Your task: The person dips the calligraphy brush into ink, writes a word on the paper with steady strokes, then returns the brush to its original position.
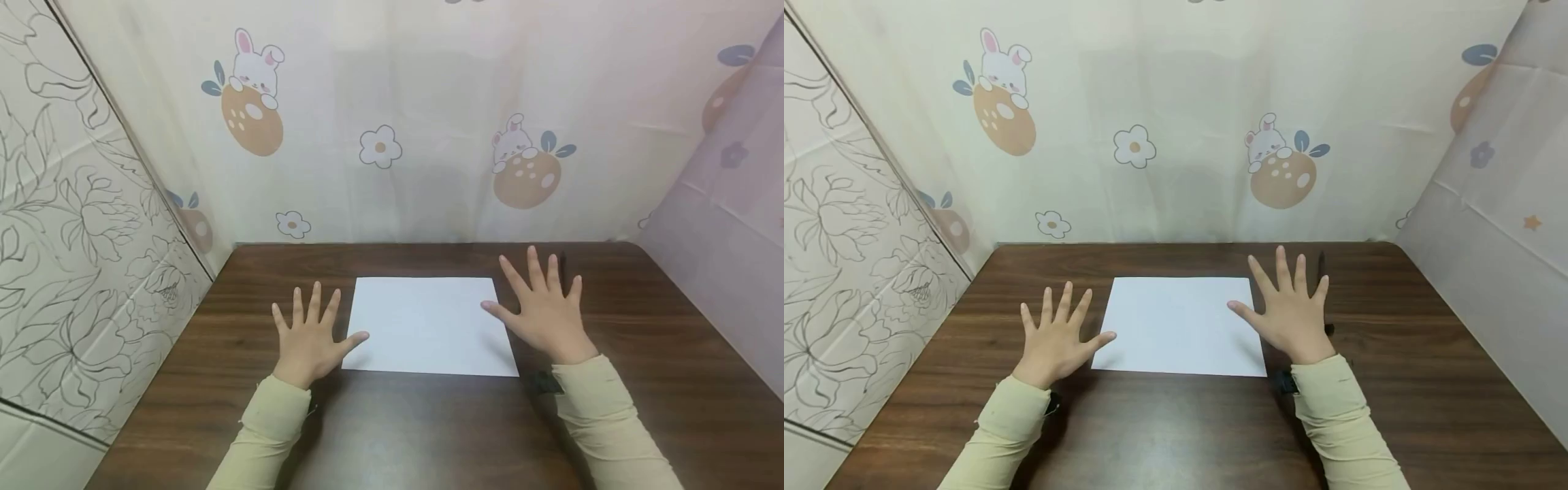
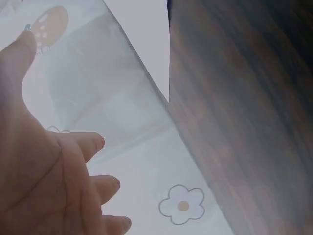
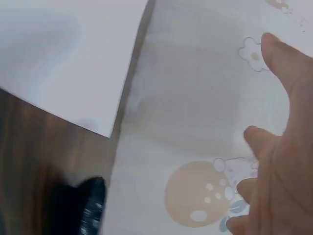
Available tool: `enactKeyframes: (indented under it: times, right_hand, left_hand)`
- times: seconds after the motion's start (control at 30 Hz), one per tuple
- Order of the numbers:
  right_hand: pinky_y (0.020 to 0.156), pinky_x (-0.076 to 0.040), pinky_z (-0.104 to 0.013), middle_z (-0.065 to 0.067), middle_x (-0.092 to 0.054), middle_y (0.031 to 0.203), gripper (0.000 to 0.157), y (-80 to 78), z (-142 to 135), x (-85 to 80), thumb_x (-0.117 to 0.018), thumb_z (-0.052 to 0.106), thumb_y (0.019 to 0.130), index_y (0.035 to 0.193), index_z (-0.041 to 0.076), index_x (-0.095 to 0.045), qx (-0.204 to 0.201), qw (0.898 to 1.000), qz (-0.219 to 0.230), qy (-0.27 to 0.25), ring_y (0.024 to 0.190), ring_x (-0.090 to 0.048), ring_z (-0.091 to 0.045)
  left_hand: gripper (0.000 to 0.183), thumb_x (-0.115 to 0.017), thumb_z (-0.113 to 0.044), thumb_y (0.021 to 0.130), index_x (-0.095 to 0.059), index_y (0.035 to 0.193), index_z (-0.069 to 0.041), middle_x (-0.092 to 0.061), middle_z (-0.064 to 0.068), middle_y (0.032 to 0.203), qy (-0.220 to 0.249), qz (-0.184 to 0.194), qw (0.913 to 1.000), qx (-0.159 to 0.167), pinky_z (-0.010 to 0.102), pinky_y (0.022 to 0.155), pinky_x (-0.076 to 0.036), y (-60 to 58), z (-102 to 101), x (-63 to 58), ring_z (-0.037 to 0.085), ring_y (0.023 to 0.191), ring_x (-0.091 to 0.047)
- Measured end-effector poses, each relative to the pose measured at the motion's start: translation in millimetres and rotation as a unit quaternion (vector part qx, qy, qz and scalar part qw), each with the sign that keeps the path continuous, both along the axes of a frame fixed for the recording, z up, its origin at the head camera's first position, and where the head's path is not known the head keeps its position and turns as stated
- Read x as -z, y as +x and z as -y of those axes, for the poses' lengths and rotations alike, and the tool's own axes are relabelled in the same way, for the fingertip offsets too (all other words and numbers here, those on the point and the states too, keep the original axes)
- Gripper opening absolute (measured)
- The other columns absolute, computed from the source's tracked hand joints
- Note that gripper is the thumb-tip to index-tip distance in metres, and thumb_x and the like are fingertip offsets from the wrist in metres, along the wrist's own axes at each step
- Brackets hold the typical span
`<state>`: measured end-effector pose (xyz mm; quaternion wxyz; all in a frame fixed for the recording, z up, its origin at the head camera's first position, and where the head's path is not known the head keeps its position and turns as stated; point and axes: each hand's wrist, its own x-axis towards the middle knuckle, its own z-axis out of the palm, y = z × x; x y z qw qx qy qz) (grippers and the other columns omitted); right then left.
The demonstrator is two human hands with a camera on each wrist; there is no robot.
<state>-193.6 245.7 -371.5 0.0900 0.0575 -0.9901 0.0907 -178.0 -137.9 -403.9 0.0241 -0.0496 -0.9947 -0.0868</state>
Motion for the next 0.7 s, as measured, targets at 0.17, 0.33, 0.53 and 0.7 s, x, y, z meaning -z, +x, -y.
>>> enactKeyframes:
  times: [0.17,0.33,0.53,0.7]
  right_hand:
    - [0.106,-0.016,-0.078,-0.029,-0.015,0.16,0.081,-2.1,-11.9,-27.0,-0.046,0.063,0.095,0.158,0.02,-0.019,-0.011,0.998,-0.065,-0.007,0.142,-0.015,-0.059]
    - [0.102,-0.03,-0.073,-0.033,-0.034,0.15,0.069,-8.9,-30.4,-57.7,-0.051,0.045,0.099,0.153,0.007,-0.03,-0.015,0.994,-0.089,-0.055,0.134,-0.034,-0.056]
    - [0.097,-0.036,-0.07,-0.034,-0.043,0.144,0.061,-21.2,-53.8,-79.9,-0.046,0.037,0.101,0.15,0.003,-0.035,0.007,0.991,-0.076,-0.111,0.123,-0.045,-0.055]
    - [0.091,-0.042,-0.068,-0.035,-0.046,0.141,0.062,-36.8,-74.6,-78.7,-0.042,0.041,0.102,0.15,0.003,-0.035,0.031,0.984,-0.036,-0.169,0.121,-0.049,-0.055]
  left_hand:
    - [0.083,-0.049,-0.067,0.09,-0.032,0.154,-0.017,-0.019,0.014,0.163,0.004,-0.043,0.999,0.013,0.072,0.115,-0.002,0.7,-0.6,-6.6,0.046,0.15,-0.011]
    - [0.059,-0.054,-0.046,0.097,-0.052,0.142,-0.008,-0.045,0.018,0.151,0.02,-0.098,0.9942,0.039,0.063,0.115,-0.027,5.1,0.5,-12.2,0.045,0.141,-0.037]
    - [0.038,-0.056,-0.027,0.099,-0.064,0.127,-0.004,-0.062,0.017,0.134,0.044,-0.152,0.984,0.081,0.056,0.109,-0.041,13.0,-1.7,-12.0,0.039,0.128,-0.055]
    - [0.032,-0.063,-0.019,0.095,-0.068,0.12,-0.001,-0.067,0.018,0.126,0.051,-0.193,0.9718,0.125,0.048,0.097,-0.053,20.0,-5.8,-7.7,0.034,0.117,-0.064]
